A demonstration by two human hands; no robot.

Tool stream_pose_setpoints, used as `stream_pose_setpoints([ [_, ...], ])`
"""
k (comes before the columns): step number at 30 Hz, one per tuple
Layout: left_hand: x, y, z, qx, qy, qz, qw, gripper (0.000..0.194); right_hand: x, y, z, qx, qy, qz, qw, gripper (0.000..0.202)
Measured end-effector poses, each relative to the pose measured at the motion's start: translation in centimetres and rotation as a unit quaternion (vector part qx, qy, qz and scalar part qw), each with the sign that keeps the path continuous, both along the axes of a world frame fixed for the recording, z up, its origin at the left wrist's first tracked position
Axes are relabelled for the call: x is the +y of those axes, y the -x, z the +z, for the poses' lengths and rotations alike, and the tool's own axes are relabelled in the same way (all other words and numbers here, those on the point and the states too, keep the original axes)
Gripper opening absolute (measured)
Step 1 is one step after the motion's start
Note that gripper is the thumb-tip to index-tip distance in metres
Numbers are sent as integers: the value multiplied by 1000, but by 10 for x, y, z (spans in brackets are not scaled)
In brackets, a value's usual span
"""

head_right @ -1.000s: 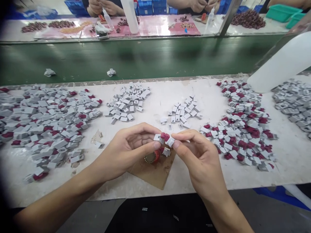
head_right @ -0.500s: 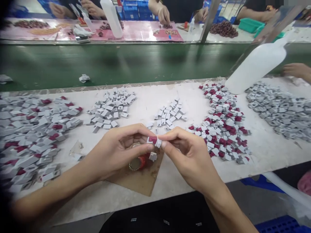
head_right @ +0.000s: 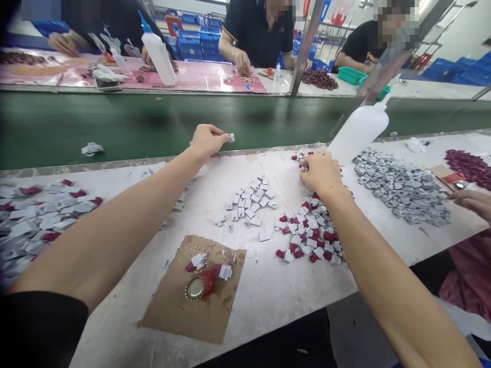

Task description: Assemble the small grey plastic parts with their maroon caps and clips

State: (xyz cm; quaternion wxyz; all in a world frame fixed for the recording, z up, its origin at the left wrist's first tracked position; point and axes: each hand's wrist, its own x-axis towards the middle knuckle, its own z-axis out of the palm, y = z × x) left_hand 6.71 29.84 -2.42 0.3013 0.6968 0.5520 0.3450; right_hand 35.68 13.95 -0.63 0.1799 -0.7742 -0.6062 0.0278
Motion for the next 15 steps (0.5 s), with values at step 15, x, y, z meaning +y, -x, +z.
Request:
stream_pose_setpoints([
  [15, -148, 3, 54, -109, 40, -239, 964, 26, -84, 73, 21, 529, -103, 86, 838, 36],
])
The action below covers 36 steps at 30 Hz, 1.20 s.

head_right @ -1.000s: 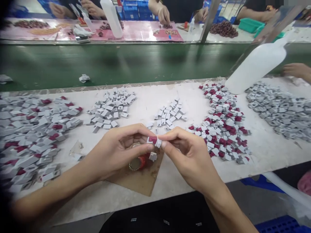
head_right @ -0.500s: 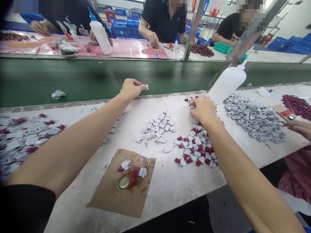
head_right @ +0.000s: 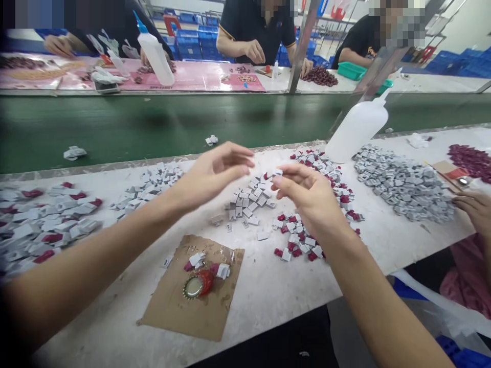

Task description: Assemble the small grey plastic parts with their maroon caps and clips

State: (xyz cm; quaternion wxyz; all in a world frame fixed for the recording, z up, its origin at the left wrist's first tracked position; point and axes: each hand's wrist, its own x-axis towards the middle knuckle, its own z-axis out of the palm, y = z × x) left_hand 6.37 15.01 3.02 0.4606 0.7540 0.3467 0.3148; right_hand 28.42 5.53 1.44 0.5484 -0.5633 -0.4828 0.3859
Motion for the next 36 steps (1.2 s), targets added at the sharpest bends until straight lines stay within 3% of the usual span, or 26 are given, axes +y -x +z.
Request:
stream_pose_setpoints([
  [2, -30, 3, 0, -80, 35, -69, 994, 23, -11, 15, 0, 86, 9, 30, 996, 36],
  [5, -60, 12, -2, -110, 30, -49, 992, 14, -29, 33, 0, 120, 22, 52, 991, 33],
  [8, -82, 27, -3, -68, 30, -20, 997, 10, -54, 42, 3, 41, 7, 53, 998, 24],
  [11, -108, 45, -1, -8, 63, -31, 997, 9, -79, 45, 1, -80, -40, 101, 991, 11],
  [13, -125, 58, -3, 26, 79, -44, 996, 11, -94, 45, -5, -134, -60, 140, 979, 10],
  [15, -138, 73, -8, 74, 47, -18, 996, 17, -106, 45, -13, -165, -62, 153, 972, 14],
  [17, -141, 91, -16, 157, -47, 64, 984, 23, -117, 45, -24, -189, -64, 146, 969, 15],
  [20, -130, 121, -32, 319, -187, 192, 909, 33, -132, 44, -38, -232, -62, 110, 965, 14],
  [22, -118, 137, -42, 394, -220, 214, 866, 37, -140, 43, -46, -251, -49, 90, 962, 14],
  [24, -107, 149, -50, 424, -228, 207, 852, 37, -146, 44, -51, -247, -43, 81, 965, 15],
  [27, -97, 155, -54, 402, -225, 207, 863, 25, -149, 50, -54, -211, -27, 85, 973, 15],
  [30, -97, 153, -50, 322, -189, 204, 905, 11, -150, 61, -50, -163, 12, 107, 981, 14],
  [33, -105, 146, -40, 201, -55, 188, 960, 13, -148, 73, -43, -120, 27, 117, 985, 13],
  [36, -113, 139, -31, 67, 122, 182, 973, 28, -143, 82, -37, -93, 26, 120, 988, 12],
])
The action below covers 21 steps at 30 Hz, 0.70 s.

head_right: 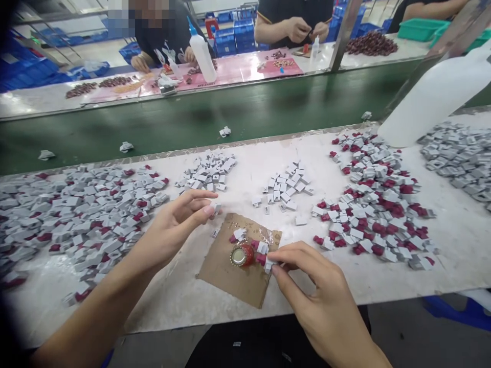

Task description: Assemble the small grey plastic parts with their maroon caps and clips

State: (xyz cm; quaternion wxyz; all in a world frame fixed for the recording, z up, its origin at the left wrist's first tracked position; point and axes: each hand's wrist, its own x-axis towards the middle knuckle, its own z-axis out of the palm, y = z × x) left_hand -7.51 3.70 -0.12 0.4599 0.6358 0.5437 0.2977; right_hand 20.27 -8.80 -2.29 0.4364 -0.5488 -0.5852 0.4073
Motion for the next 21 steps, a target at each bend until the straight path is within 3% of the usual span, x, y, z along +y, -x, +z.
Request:
stream_pose_setpoints([
  [2, -3, -3, 3, -65, 53, 3, 996, 34, 4, 4, 2, 9, 1, 2, 1000, 12],
  [4, -5, -5, 4, -61, 53, 6, 997, 31, 9, 7, 3, 12, -5, 2, 1000, 14],
  [9, -5, -3, -3, 124, -40, 23, 991, 31, 17, 18, 3, -10, -52, 18, 998, 17],
  [13, -4, -1, -15, 203, -58, 9, 978, 38, 17, 23, 4, -49, -93, 35, 994, 19],
  [21, -9, 6, -14, 165, -53, -25, 984, 25, 22, 27, 11, -101, -140, 86, 981, 21],
])
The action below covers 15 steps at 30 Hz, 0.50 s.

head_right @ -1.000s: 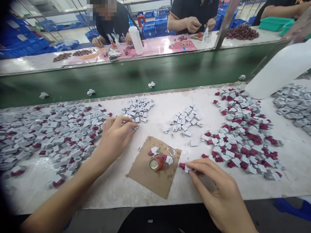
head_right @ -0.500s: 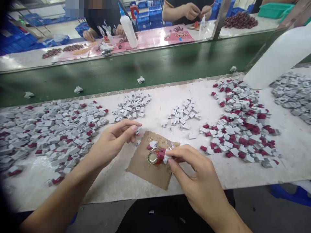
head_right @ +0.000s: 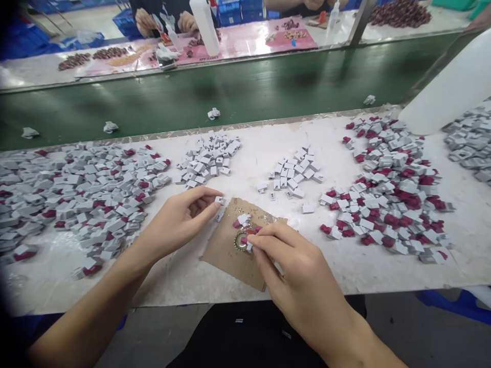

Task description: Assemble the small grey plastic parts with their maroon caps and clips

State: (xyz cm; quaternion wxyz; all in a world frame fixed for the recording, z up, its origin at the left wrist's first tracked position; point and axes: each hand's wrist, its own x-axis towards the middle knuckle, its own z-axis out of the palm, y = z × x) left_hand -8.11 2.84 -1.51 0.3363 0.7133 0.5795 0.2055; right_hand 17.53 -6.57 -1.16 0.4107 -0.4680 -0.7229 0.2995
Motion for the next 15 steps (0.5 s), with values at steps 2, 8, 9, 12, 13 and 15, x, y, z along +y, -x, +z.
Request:
stream_pose_setpoints([
  [2, -1, 3, -1, 5, -9, -13, 1000, 24, 1, 2, 0, -11, -6, 7, 1000, 21],
  [8, -3, 1, -6, -60, -51, -5, 997, 15, 2, -2, 4, -2, 18, 21, 1000, 22],
  [9, -4, -2, -4, -103, -39, 1, 994, 15, 3, -4, 5, 16, 29, 16, 999, 21],
  [12, -8, -17, 6, -241, 16, 7, 970, 18, 8, -12, 9, 100, 70, -27, 992, 20],
  [13, -8, -23, 9, -274, 37, 4, 961, 19, 11, -14, 9, 131, 84, -47, 987, 20],
  [15, -8, -36, 16, -319, 82, -7, 944, 20, 18, -18, 7, 201, 110, -76, 970, 19],
])
